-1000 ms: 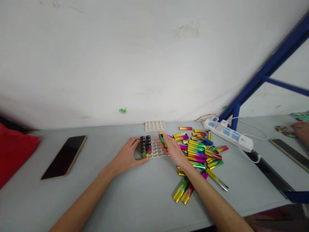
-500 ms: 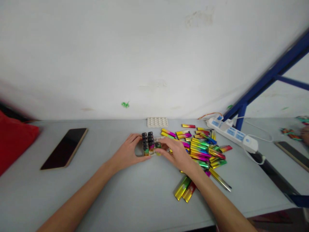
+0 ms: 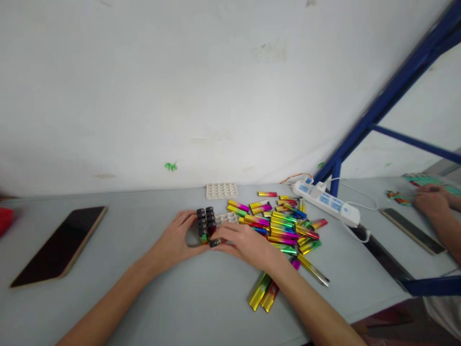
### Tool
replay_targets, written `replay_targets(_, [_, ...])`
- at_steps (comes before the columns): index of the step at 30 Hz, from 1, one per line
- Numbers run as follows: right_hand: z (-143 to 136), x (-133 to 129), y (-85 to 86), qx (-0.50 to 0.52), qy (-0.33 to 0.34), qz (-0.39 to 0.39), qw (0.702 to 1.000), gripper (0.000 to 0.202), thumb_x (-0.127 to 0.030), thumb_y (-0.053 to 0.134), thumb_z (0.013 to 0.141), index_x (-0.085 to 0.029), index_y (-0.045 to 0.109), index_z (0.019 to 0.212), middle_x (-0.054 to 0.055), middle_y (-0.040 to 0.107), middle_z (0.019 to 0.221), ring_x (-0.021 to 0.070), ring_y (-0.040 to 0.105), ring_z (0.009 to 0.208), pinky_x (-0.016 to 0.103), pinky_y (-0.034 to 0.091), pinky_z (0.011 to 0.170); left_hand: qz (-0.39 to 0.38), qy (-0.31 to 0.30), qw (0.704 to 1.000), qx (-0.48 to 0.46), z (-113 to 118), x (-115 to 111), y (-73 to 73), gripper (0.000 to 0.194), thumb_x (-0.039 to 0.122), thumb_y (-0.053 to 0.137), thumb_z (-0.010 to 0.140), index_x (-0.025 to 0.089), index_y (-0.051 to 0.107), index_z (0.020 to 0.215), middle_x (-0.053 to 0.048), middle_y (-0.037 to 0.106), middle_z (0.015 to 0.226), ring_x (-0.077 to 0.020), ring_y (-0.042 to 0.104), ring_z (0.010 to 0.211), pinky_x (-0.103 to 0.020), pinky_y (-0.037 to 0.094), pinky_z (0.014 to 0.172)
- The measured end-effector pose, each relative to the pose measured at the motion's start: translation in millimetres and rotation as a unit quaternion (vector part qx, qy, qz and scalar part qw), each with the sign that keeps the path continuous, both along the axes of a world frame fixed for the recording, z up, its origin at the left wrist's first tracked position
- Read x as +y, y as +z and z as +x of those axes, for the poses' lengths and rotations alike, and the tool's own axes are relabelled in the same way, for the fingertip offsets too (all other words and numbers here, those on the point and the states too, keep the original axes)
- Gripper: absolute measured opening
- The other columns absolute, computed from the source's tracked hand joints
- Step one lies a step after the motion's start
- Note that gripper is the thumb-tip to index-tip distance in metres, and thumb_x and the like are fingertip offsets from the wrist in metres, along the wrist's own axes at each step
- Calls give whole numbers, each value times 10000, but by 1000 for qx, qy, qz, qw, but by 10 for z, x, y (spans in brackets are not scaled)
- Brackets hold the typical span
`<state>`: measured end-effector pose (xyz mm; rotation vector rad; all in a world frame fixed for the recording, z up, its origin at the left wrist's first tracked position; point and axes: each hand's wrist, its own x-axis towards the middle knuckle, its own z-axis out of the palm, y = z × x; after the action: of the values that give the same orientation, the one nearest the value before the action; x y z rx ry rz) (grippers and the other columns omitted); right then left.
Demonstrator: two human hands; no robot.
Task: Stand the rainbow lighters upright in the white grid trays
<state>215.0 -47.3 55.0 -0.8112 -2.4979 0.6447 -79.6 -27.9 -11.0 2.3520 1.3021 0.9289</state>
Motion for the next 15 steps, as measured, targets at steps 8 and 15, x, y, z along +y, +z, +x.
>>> replay_targets(8, [-181,-2,4,-132,-113,39,984,326,-477,770,1240,-180,853,1133,121,894,1061,276,868,980,323,618,840,3,12,1000,13,-19,14,-37,648,648,998,897,272,784,1379,-132,844,1429,-418,813,1353,-614,695,1248])
replay_targets(15, [286,167,-123,-13,-196,64,978,239,-370,746,1263,-229,861,1108,74,897,1046,247,835,952,339,609,905,-19,11,1000,8,23,-23,71,649,620,995,911,227,799,1388,-172,844,1448,-451,804,1389,-668,688,1260])
